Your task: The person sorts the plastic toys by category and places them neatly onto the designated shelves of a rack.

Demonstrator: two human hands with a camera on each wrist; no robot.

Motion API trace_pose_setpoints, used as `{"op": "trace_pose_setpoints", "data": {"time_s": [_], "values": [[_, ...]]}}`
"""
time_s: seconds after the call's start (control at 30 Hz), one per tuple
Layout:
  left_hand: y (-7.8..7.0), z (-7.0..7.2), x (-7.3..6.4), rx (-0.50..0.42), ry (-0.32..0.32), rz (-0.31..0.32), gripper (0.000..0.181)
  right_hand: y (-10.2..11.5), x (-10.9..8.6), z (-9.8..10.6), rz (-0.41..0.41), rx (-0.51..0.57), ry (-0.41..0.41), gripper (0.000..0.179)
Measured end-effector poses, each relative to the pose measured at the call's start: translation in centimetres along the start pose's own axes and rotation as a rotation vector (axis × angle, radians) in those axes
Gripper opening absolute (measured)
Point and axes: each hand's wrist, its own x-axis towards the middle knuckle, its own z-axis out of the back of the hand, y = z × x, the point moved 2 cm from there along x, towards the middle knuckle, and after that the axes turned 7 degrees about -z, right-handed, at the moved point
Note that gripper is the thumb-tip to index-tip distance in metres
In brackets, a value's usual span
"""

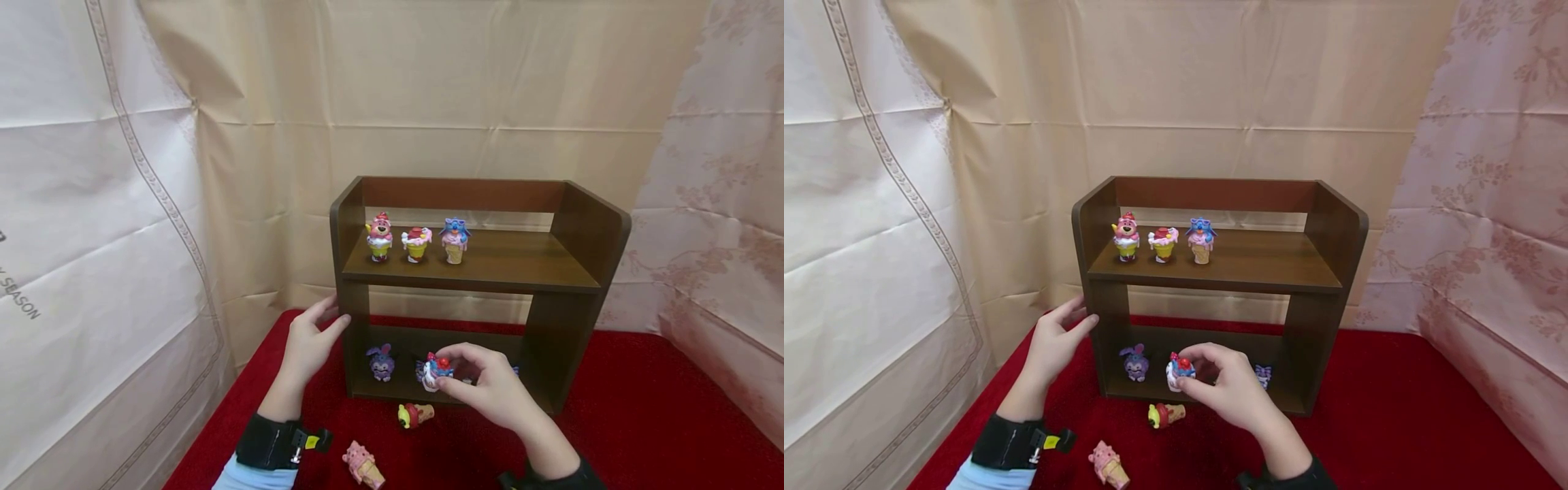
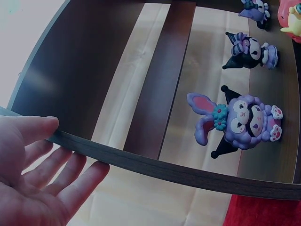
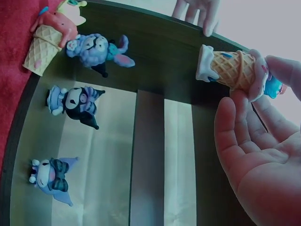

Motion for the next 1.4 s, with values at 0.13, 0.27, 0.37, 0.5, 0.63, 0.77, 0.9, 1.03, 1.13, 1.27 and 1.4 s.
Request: {"op": "trace_pose_setpoints", "data": {"time_s": [0.13,0.27,0.37,0.5,0.63,0.77,0.9,1.03,1.13,1.27,1.4], "values": [[0.1,0.0,0.0,0.001,-0.005,-0.009,0.047,0.2,-0.1,0.6,0.026,-0.006,-0.055,0.028],[0.1,0.0,0.0,-0.003,-0.006,-0.018,0.046,0.5,-0.2,1.1,0.026,-0.001,-0.096,0.028],[0.1,0.0,0.0,-0.003,-0.007,-0.018,0.046,0.6,-0.3,1.5,0.027,0.001,-0.118,0.027],[0.2,0.0,-0.1,0.004,-0.006,-0.009,0.047,0.7,-0.5,2.0,0.039,0.022,-0.146,0.027],[0.0,0.1,-0.2,0.006,0.002,0.0,0.047,1.0,-0.7,2.7,0.057,0.015,-0.188,0.028],[-0.1,0.1,-0.1,0.003,0.005,0.001,0.046,1.3,-0.8,3.5,0.075,-0.022,-0.24,0.029],[0.0,0.1,-0.1,0.002,0.005,-0.01,0.046,1.7,-0.9,4.3,0.083,-0.033,-0.278,0.03],[-0.1,0.1,-0.1,0.002,0.0,-0.002,0.047,2.2,-0.7,5.1,0.092,-0.049,-0.3,0.031],[-0.1,0.1,-0.1,-0.003,-0.001,0.007,0.047,2.7,-0.5,5.7,0.114,-0.061,-0.31,0.032],[-0.1,0.1,-0.1,-0.01,0.001,0.007,0.047,3.3,-0.3,6.7,0.146,-0.076,-0.334,0.034],[-0.1,0.0,-0.1,-0.003,0.0,0.007,0.048,4.0,0.0,7.5,0.15,-0.098,-0.359,0.034]]}}
